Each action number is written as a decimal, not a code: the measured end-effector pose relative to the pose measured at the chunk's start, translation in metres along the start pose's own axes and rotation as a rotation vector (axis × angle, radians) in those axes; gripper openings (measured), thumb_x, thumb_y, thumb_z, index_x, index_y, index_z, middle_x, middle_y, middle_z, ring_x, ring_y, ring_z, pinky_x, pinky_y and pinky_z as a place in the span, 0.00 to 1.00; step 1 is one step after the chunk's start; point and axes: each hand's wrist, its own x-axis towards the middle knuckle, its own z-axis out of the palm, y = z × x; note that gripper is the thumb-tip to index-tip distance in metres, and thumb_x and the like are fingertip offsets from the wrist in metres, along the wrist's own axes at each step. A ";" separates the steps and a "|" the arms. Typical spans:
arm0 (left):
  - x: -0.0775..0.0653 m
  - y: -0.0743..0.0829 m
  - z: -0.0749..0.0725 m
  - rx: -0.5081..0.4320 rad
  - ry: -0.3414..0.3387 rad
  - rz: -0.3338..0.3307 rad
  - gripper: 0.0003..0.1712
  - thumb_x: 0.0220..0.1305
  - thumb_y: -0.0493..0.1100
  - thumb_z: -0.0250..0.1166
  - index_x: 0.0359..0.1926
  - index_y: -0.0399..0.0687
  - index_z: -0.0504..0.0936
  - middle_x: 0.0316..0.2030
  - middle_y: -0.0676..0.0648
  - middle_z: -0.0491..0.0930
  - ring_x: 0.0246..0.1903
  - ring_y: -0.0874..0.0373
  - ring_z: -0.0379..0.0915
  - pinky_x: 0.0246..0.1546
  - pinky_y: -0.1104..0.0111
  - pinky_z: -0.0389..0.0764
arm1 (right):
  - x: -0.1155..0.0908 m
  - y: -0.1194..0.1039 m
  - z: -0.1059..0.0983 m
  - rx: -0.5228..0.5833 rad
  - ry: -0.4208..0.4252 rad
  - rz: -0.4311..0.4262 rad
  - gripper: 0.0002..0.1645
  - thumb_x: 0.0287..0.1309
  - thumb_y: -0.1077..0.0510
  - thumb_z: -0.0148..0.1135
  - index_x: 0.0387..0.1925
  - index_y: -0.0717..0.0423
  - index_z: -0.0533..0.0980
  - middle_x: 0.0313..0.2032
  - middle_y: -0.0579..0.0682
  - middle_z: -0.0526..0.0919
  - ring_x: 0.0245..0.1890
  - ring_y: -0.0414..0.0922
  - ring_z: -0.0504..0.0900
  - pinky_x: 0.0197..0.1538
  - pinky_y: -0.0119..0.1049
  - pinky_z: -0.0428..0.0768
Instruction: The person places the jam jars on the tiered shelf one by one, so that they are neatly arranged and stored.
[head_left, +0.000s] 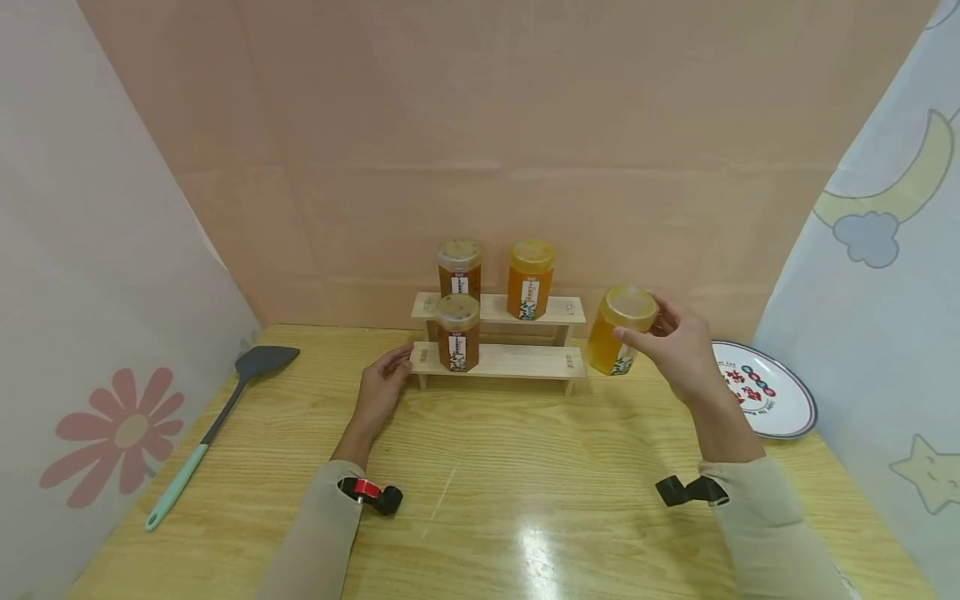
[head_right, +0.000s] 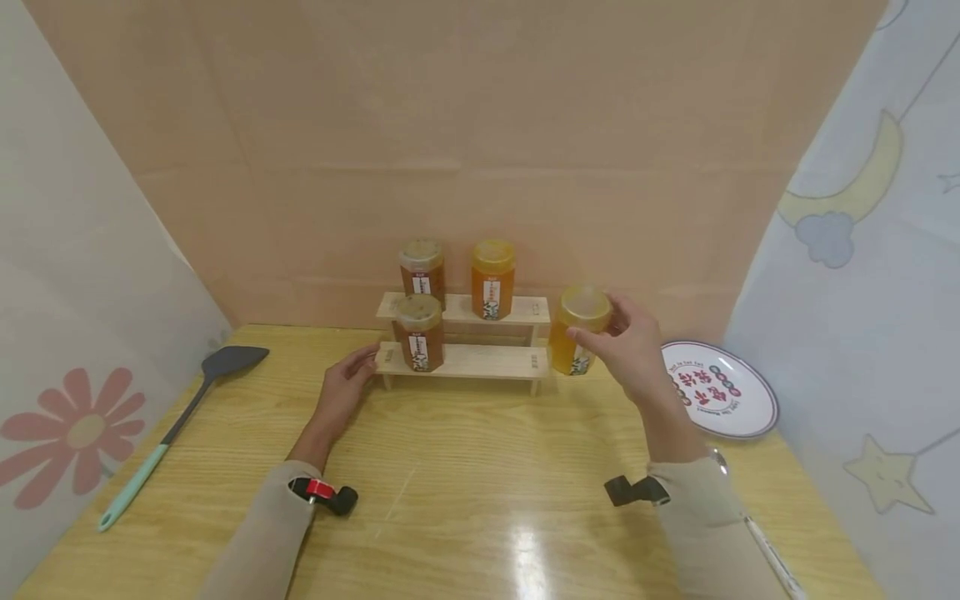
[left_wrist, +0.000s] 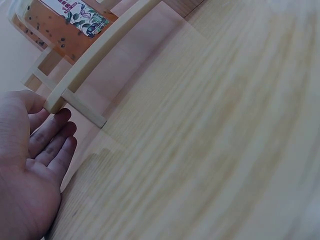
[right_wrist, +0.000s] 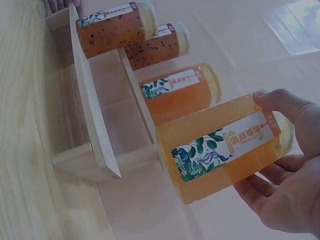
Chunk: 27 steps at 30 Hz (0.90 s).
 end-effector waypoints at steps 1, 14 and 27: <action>0.000 0.000 0.000 0.002 -0.001 -0.001 0.22 0.78 0.42 0.59 0.69 0.47 0.77 0.67 0.41 0.77 0.68 0.51 0.72 0.52 0.86 0.76 | -0.001 -0.001 0.002 -0.001 -0.004 0.001 0.44 0.62 0.49 0.74 0.76 0.48 0.65 0.61 0.44 0.79 0.56 0.33 0.79 0.54 0.18 0.78; -0.002 0.000 0.000 0.005 -0.002 -0.008 0.22 0.78 0.41 0.58 0.70 0.46 0.76 0.68 0.41 0.77 0.69 0.49 0.71 0.52 0.87 0.76 | -0.001 0.006 0.039 0.058 -0.078 0.006 0.45 0.61 0.49 0.75 0.75 0.49 0.65 0.66 0.52 0.77 0.68 0.47 0.76 0.68 0.37 0.78; -0.001 0.001 -0.001 0.008 -0.014 -0.003 0.23 0.78 0.43 0.59 0.70 0.46 0.76 0.68 0.40 0.77 0.69 0.50 0.71 0.52 0.86 0.76 | 0.010 0.016 0.073 0.145 -0.119 0.008 0.46 0.59 0.54 0.77 0.74 0.52 0.66 0.64 0.55 0.78 0.64 0.49 0.78 0.58 0.24 0.79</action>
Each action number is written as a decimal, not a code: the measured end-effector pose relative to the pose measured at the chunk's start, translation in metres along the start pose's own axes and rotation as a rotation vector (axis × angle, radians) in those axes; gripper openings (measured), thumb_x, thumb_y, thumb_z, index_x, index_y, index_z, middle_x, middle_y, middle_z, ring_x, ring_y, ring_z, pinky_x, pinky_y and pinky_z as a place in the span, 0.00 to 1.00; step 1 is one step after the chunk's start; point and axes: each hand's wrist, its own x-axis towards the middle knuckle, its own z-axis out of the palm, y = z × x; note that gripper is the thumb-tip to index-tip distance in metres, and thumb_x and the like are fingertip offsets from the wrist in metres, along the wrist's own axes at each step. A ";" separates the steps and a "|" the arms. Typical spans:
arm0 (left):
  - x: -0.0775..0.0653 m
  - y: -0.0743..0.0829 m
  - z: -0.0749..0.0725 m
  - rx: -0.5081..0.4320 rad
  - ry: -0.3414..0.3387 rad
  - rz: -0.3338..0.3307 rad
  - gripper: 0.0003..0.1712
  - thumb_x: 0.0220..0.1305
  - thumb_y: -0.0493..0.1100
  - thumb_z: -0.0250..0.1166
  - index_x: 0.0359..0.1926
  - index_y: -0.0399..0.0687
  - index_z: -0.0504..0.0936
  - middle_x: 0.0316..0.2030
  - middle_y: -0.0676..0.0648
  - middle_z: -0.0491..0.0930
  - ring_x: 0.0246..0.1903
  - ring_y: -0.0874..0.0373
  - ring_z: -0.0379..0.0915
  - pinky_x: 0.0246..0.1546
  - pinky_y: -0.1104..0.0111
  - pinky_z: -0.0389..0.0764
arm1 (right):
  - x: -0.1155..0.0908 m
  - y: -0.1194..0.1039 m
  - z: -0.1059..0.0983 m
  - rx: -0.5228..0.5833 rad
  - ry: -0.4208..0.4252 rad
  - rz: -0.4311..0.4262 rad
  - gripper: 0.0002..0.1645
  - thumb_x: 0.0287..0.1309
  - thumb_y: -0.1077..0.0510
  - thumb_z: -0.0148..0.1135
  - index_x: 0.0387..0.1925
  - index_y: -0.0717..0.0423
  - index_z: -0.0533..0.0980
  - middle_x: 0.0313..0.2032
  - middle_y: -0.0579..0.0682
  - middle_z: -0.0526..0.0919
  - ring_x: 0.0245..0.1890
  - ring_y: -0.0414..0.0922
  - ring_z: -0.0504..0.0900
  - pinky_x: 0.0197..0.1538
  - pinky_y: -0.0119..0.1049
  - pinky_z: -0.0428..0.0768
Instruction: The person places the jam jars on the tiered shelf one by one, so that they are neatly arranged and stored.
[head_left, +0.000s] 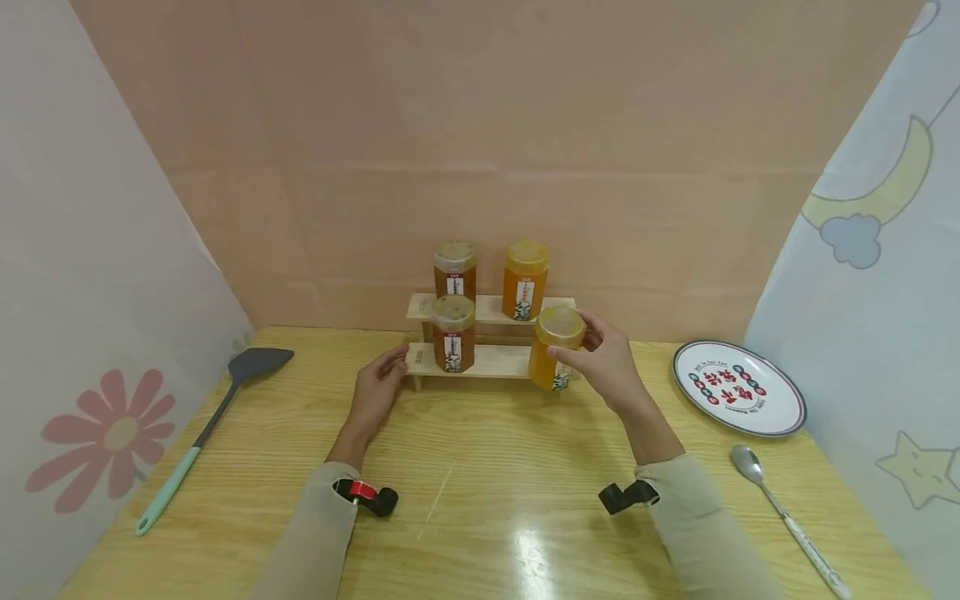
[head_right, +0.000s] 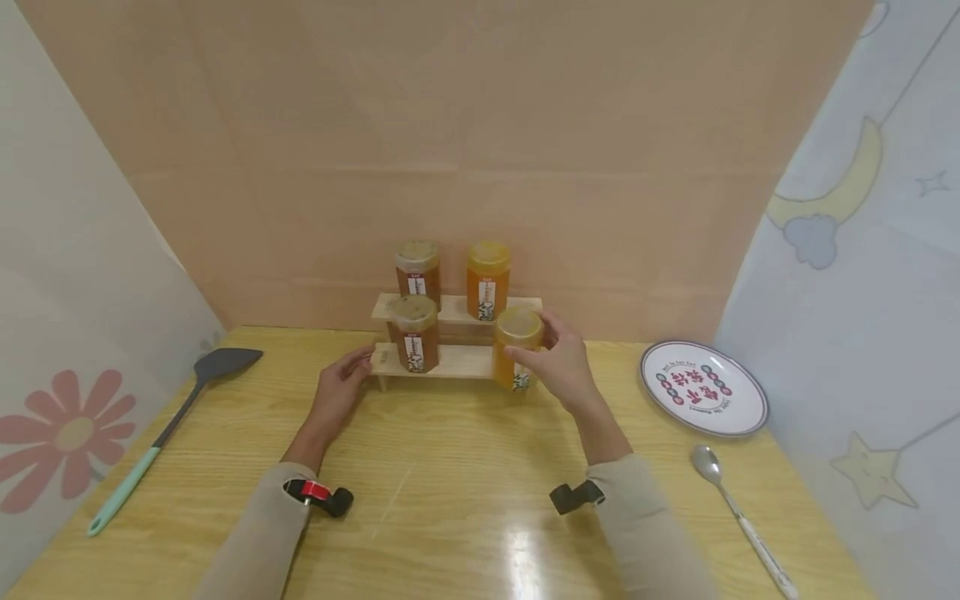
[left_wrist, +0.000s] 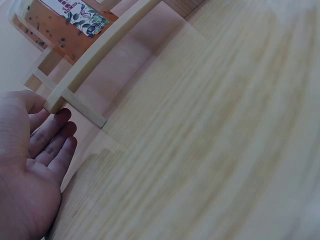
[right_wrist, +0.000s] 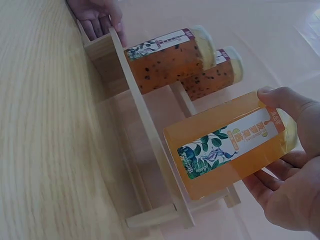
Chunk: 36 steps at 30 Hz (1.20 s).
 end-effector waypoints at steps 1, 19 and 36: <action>0.000 0.000 0.000 -0.005 0.001 0.001 0.23 0.78 0.42 0.59 0.70 0.46 0.76 0.67 0.41 0.77 0.68 0.50 0.71 0.52 0.86 0.76 | 0.001 0.000 0.003 0.006 -0.005 0.002 0.46 0.58 0.54 0.77 0.75 0.52 0.66 0.64 0.56 0.78 0.64 0.49 0.78 0.58 0.24 0.79; 0.001 0.002 0.000 -0.006 0.003 0.011 0.22 0.78 0.42 0.58 0.69 0.46 0.77 0.68 0.40 0.77 0.69 0.49 0.71 0.52 0.86 0.76 | 0.013 0.004 0.034 -0.091 0.046 -0.051 0.50 0.53 0.49 0.81 0.73 0.49 0.66 0.62 0.54 0.80 0.62 0.53 0.80 0.65 0.50 0.79; 0.001 0.003 0.001 0.006 0.008 -0.001 0.23 0.78 0.42 0.58 0.70 0.46 0.76 0.68 0.42 0.77 0.69 0.50 0.71 0.54 0.86 0.76 | 0.013 0.009 0.011 0.011 -0.039 -0.124 0.42 0.64 0.55 0.72 0.75 0.57 0.65 0.67 0.54 0.77 0.67 0.50 0.75 0.77 0.49 0.68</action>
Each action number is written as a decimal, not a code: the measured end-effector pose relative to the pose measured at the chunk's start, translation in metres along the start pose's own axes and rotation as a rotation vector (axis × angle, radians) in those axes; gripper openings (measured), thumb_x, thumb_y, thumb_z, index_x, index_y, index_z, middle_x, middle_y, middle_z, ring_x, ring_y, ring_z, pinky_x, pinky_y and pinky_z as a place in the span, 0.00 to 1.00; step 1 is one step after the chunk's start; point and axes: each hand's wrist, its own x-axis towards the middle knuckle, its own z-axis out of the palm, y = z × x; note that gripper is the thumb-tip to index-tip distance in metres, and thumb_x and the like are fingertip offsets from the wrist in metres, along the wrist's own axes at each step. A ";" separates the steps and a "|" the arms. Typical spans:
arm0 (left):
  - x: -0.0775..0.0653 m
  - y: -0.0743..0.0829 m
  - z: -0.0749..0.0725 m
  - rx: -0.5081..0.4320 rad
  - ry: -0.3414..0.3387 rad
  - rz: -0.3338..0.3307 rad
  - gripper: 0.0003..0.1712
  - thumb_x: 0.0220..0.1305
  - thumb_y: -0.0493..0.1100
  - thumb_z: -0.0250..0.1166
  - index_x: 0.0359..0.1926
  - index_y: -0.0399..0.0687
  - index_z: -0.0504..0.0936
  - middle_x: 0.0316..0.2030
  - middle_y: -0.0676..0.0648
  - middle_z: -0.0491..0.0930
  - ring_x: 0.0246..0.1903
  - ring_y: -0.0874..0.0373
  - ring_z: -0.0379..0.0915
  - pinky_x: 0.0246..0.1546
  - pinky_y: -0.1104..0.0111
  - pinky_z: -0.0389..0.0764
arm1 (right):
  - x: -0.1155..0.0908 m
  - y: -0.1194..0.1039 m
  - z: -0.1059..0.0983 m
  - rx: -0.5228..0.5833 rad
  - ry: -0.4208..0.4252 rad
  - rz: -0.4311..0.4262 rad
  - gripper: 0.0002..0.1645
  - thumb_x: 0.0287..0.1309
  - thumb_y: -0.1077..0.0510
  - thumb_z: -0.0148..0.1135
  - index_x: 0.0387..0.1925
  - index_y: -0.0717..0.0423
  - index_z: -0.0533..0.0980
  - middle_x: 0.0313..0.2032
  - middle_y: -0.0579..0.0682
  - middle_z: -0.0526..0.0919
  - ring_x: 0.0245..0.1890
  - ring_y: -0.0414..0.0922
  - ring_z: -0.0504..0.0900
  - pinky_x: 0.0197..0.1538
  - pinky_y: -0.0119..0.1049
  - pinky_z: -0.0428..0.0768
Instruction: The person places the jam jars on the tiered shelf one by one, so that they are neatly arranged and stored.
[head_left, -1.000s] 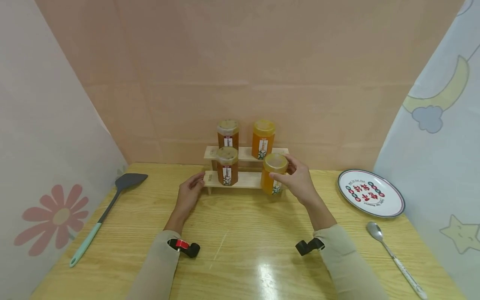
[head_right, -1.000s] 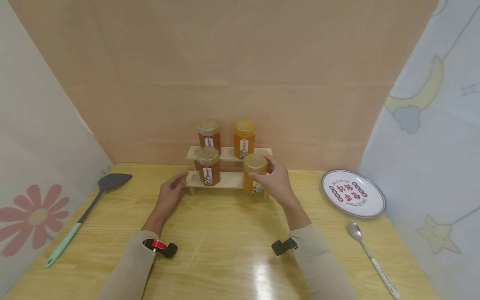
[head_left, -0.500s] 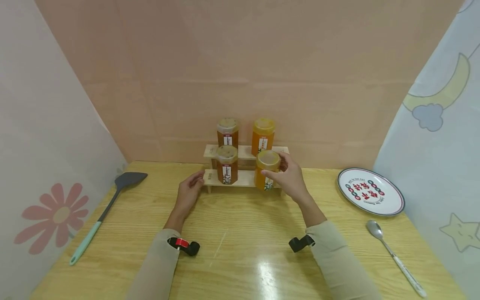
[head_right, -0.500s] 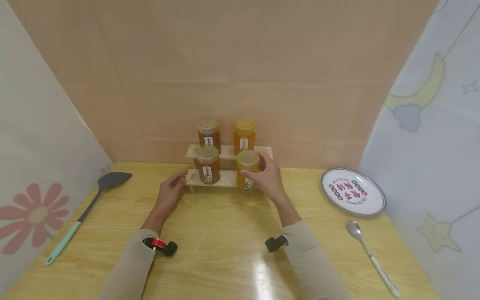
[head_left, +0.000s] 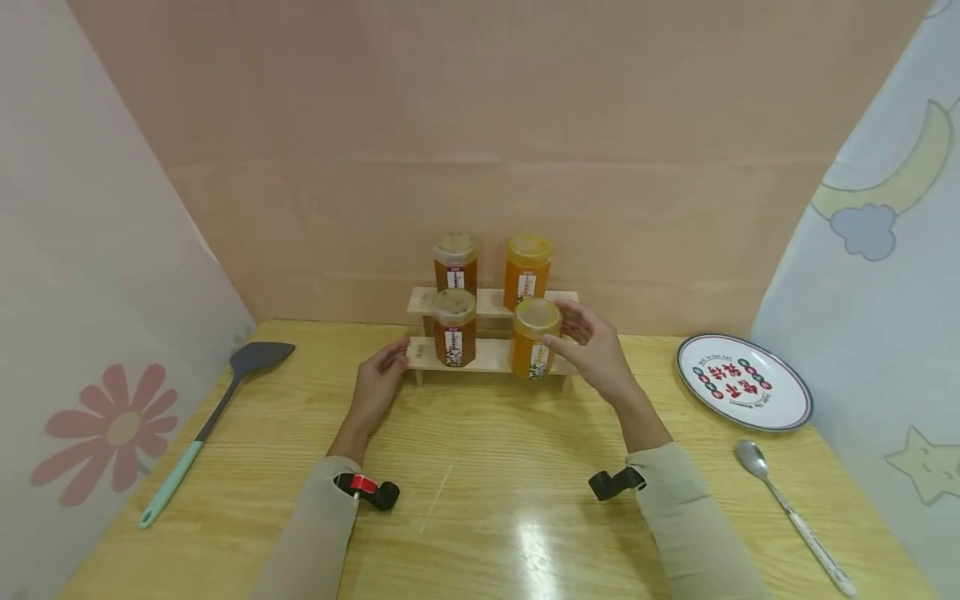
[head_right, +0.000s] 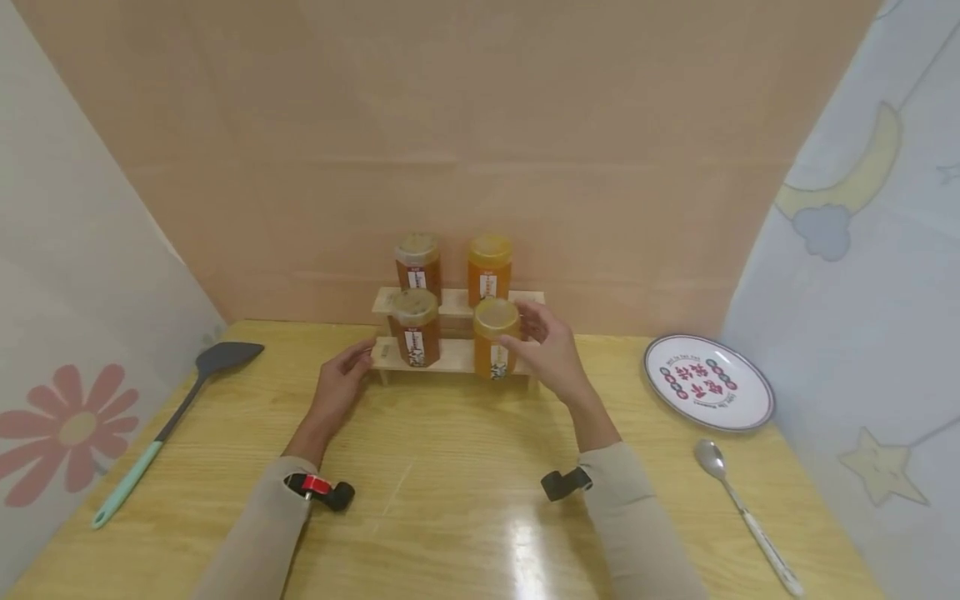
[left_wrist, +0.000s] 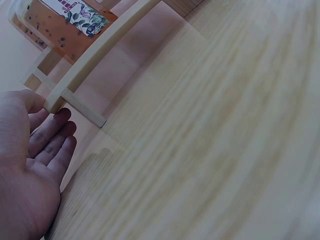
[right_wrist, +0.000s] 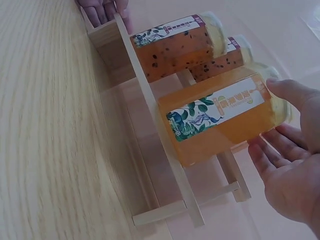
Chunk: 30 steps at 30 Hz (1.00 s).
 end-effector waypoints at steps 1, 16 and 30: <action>0.000 0.000 0.000 0.001 0.002 -0.002 0.23 0.78 0.42 0.58 0.70 0.45 0.76 0.68 0.42 0.76 0.69 0.50 0.71 0.54 0.86 0.75 | 0.000 0.000 0.001 -0.003 0.006 0.000 0.42 0.64 0.55 0.72 0.75 0.56 0.65 0.67 0.54 0.77 0.67 0.49 0.75 0.77 0.49 0.68; -0.002 -0.001 -0.002 -0.003 0.009 -0.011 0.22 0.78 0.40 0.57 0.69 0.44 0.76 0.68 0.43 0.77 0.68 0.50 0.71 0.53 0.86 0.76 | 0.007 -0.004 0.022 -0.038 0.099 -0.016 0.40 0.62 0.54 0.75 0.71 0.56 0.69 0.65 0.56 0.77 0.66 0.53 0.77 0.73 0.54 0.73; -0.005 0.002 0.000 -0.009 -0.005 -0.020 0.22 0.78 0.40 0.58 0.70 0.44 0.76 0.68 0.41 0.76 0.68 0.50 0.71 0.53 0.86 0.76 | 0.010 -0.004 0.028 -0.064 0.116 0.004 0.39 0.62 0.54 0.74 0.72 0.54 0.69 0.67 0.55 0.76 0.67 0.54 0.76 0.73 0.51 0.73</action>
